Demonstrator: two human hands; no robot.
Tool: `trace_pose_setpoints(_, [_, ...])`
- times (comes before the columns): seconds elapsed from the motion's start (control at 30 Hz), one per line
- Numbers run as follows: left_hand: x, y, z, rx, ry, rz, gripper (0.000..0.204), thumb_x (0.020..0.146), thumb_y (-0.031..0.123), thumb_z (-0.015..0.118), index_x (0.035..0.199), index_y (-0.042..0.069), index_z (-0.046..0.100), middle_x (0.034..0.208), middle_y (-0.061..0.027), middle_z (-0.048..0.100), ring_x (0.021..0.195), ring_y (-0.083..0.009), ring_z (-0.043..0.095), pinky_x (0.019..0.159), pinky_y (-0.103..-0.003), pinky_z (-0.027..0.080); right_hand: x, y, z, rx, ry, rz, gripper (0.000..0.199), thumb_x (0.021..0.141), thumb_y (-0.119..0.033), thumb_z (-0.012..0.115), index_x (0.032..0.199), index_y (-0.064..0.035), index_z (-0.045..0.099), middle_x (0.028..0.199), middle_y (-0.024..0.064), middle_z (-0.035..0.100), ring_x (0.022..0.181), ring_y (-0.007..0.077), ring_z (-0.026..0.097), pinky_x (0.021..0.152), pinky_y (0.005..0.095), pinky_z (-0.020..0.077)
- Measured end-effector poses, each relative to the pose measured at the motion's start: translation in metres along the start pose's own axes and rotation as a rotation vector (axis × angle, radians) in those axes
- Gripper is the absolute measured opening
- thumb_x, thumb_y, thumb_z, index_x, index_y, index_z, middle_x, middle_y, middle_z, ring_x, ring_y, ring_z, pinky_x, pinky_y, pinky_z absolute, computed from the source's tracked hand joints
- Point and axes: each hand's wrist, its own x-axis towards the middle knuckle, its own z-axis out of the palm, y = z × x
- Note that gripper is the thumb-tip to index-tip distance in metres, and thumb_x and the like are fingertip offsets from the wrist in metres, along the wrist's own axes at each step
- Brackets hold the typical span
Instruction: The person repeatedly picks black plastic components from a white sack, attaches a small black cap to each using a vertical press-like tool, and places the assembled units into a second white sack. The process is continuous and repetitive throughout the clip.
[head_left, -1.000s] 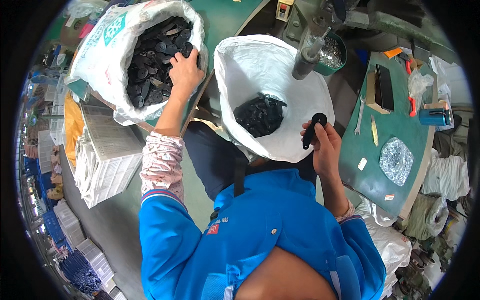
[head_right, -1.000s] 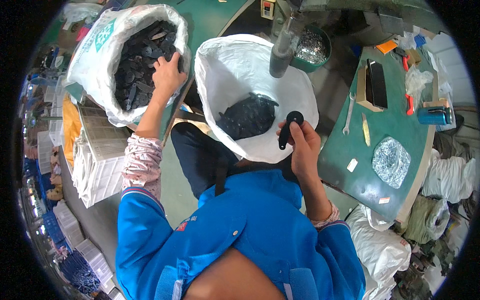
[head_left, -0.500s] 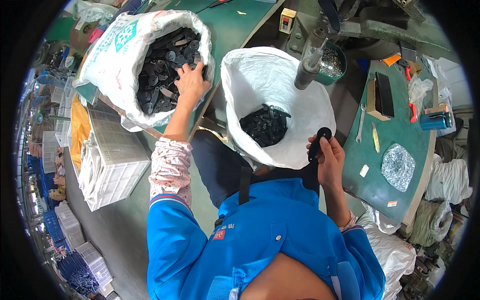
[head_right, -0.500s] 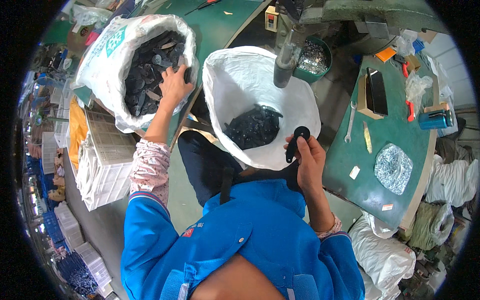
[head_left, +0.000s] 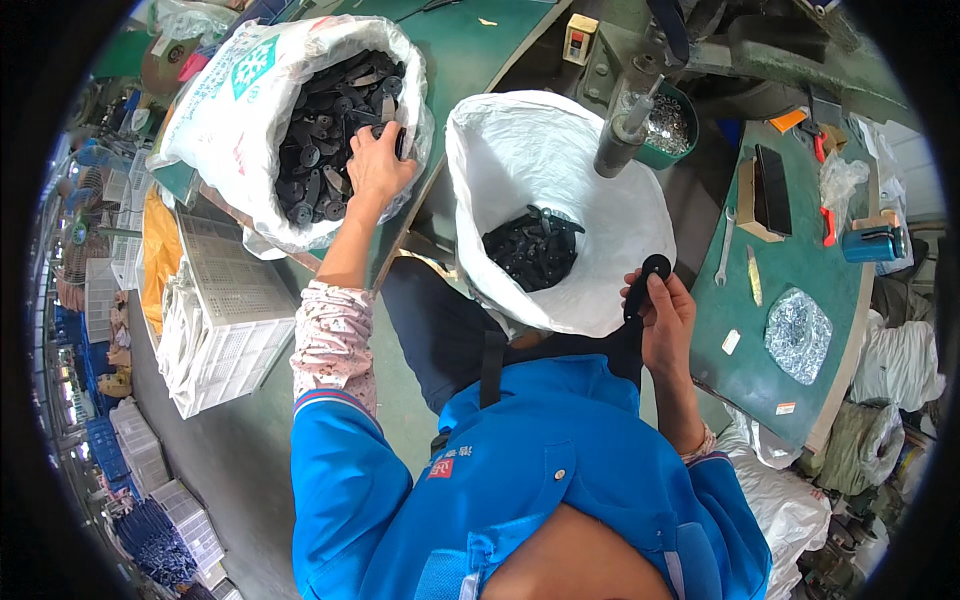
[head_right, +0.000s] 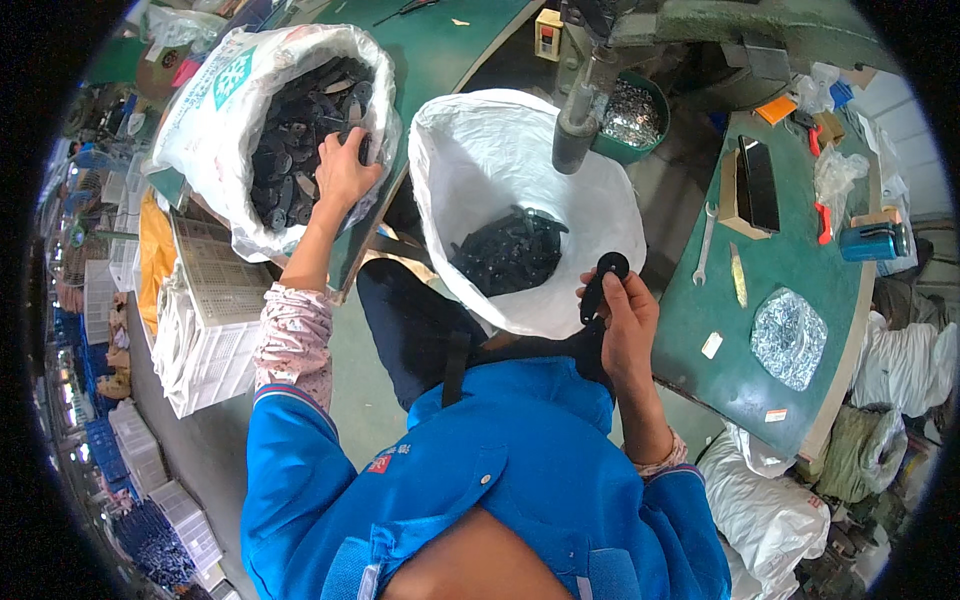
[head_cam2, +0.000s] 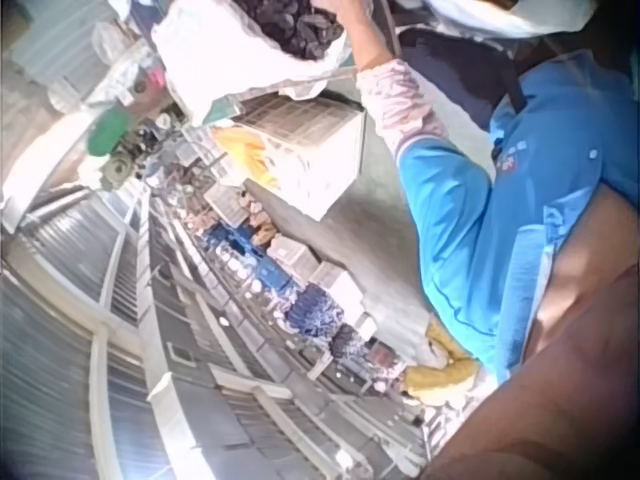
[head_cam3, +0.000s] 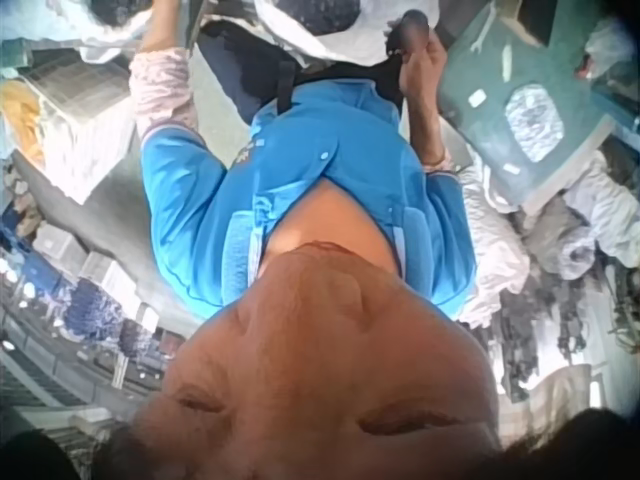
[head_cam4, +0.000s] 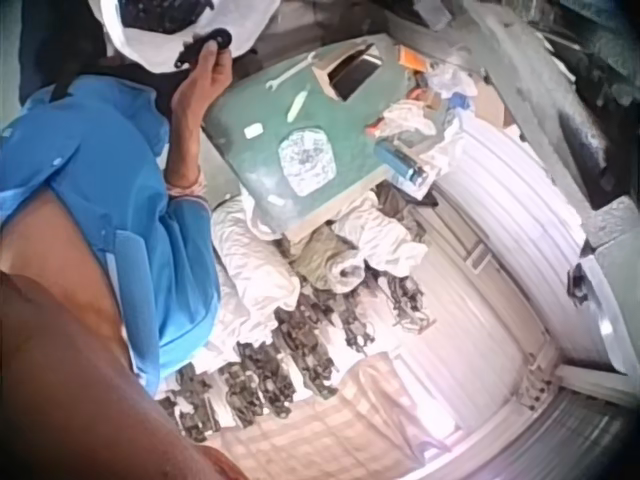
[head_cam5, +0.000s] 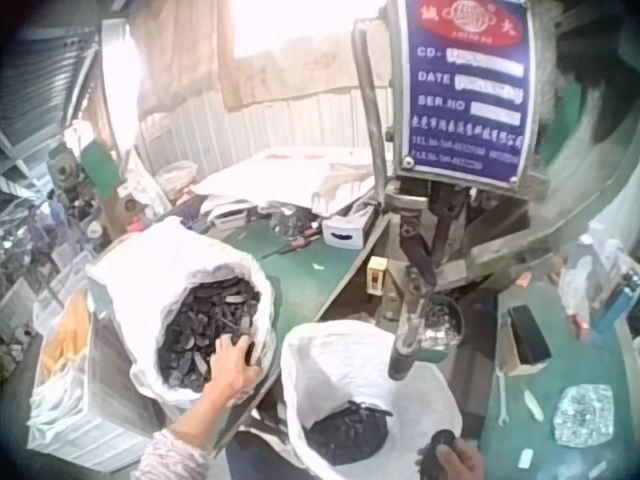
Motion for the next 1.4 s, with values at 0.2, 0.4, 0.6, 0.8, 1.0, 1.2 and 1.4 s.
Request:
trace_pose_setpoints(0.2, [0.006, -0.011, -0.004, -0.033, -0.022, -0.017, 0.048, 0.068, 0.016, 0.068, 0.115, 0.017, 0.057, 0.115, -0.0195, 0.048, 0.109, -0.0385, 0.048, 0.086, -0.047, 0.047, 0.001, 0.003, 0.005, -0.007, -0.006, 0.006, 0.023, 0.096, -0.020, 0.054, 0.105, 0.0008, 0.059, 0.093, 0.0111, 0.066, 0.078, 0.0156, 0.063, 0.069, 0.0270, 0.0502])
trace_pose_setpoints(0.4, [0.013, -0.019, -0.008, -0.009, 0.092, -0.001, 0.045, 0.069, 0.015, 0.070, 0.112, 0.020, 0.057, 0.115, -0.0187, 0.048, 0.108, -0.0378, 0.049, 0.082, -0.046, 0.049, 0.001, 0.004, 0.003, -0.016, 0.005, 0.002, 0.023, 0.096, -0.020, 0.055, 0.105, 0.0007, 0.060, 0.094, 0.0114, 0.066, 0.078, 0.0159, 0.064, 0.069, 0.0272, 0.0504])
trace_pose_setpoints(0.6, [0.029, -0.033, -0.018, -0.207, 0.217, -0.077, 0.047, 0.071, 0.012, 0.066, 0.115, 0.018, 0.053, 0.120, -0.0248, 0.046, 0.106, -0.0449, 0.053, 0.086, -0.048, 0.047, 0.001, 0.002, 0.004, -0.006, 0.035, 0.019, 0.026, 0.097, -0.019, 0.050, 0.110, 0.0014, 0.057, 0.091, 0.0138, 0.067, 0.073, 0.0162, 0.064, 0.064, 0.0264, 0.0492])
trace_pose_setpoints(0.8, [0.042, -0.058, -0.013, -0.355, 0.308, -0.061, 0.047, 0.068, 0.014, 0.068, 0.113, 0.016, 0.057, 0.104, -0.0233, 0.055, 0.098, -0.0405, 0.057, 0.085, -0.044, 0.047, -0.001, -0.004, 0.014, -0.005, -0.018, 0.038, 0.037, 0.099, -0.024, 0.040, 0.121, 0.0035, 0.051, 0.084, 0.0114, 0.064, 0.064, 0.0134, 0.058, 0.054, 0.0230, 0.0422])
trace_pose_setpoints(1.0, [0.036, -0.067, -0.038, -0.773, 0.172, -0.211, 0.039, 0.069, 0.011, 0.070, 0.107, 0.007, 0.058, 0.081, -0.0111, 0.065, 0.064, -0.0156, 0.064, 0.058, -0.032, 0.055, 0.001, 0.000, 0.016, 0.153, -0.096, 0.129, 0.056, 0.101, -0.040, 0.029, 0.130, 0.0045, 0.045, 0.084, 0.0027, 0.055, 0.067, 0.0103, 0.048, 0.054, 0.0229, 0.0369])
trace_pose_setpoints(1.2, [0.023, -0.078, -0.054, -1.282, 0.140, -0.219, 0.031, 0.074, -0.004, 0.068, 0.101, 0.004, 0.054, 0.090, -0.0091, 0.062, 0.072, -0.0185, 0.064, 0.058, -0.032, 0.060, 0.004, 0.003, 0.023, 0.208, -0.126, 0.193, 0.044, 0.100, -0.034, 0.040, 0.122, 0.0021, 0.050, 0.084, 0.0021, 0.054, 0.069, 0.0119, 0.048, 0.063, 0.0250, 0.0394])
trace_pose_setpoints(1.4, [0.008, -0.082, -0.062, -1.386, 0.181, -0.304, 0.029, 0.075, -0.004, 0.068, 0.099, 0.004, 0.054, 0.091, -0.0108, 0.060, 0.074, -0.0210, 0.065, 0.061, -0.035, 0.062, 0.005, 0.017, 0.019, 0.040, -0.139, 0.063, 0.020, 0.097, -0.018, 0.052, 0.107, -0.0008, 0.054, 0.089, 0.0076, 0.061, 0.078, 0.0143, 0.058, 0.073, 0.0280, 0.0470])
